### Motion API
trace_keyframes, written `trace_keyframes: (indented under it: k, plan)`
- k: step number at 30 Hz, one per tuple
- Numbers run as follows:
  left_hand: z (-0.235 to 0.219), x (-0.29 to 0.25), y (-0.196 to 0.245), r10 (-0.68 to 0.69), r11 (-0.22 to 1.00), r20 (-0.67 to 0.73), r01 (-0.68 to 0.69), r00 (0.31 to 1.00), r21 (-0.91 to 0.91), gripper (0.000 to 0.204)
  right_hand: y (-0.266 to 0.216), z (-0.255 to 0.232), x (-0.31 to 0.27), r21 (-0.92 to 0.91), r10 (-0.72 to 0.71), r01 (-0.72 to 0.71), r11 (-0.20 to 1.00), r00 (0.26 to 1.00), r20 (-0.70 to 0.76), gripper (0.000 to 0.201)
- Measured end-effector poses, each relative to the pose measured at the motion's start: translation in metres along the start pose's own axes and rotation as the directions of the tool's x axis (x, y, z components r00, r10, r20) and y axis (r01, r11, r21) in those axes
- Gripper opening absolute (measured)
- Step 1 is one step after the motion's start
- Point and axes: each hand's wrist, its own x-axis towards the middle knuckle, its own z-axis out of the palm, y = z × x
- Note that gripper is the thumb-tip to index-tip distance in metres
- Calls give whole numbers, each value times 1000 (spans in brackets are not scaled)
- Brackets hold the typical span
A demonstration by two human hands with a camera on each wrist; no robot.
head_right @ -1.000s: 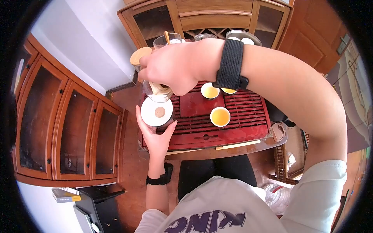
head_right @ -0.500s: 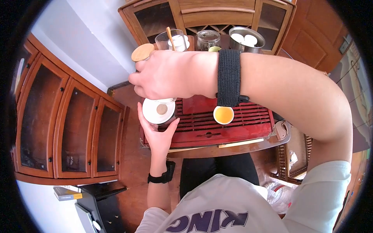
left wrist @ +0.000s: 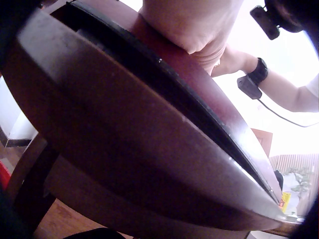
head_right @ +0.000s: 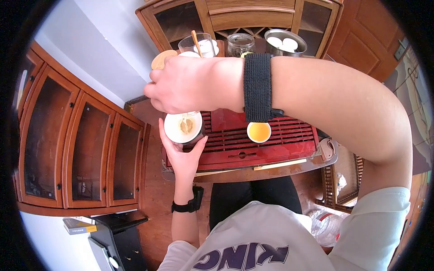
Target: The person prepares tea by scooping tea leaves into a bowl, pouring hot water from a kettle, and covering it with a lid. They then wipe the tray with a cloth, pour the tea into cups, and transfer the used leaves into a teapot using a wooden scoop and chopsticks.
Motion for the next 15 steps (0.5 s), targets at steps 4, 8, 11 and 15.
trace_keyframes:
  k: [4, 8, 11, 15]
  plan:
    - [0, 0, 0, -16, 999, -13, 15, 1000, -46, 115, 4, 3, 0, 93, 25, -27, 995, 999, 25, 31]
    - [0, 0, 2, -42, 998, -9, 41, 999, -57, 114, 9, 8, -5, 266, 92, -117, 957, 990, 104, 52]
    - [0, 0, 3, -5, 1000, -13, 5, 1000, -16, 114, 14, 18, -9, 431, 199, -243, 869, 969, 145, 66]
    - [0, -1, 3, -30, 999, -9, 29, 1000, -16, 114, 17, 37, -13, 578, 343, -375, 725, 924, 169, 71]
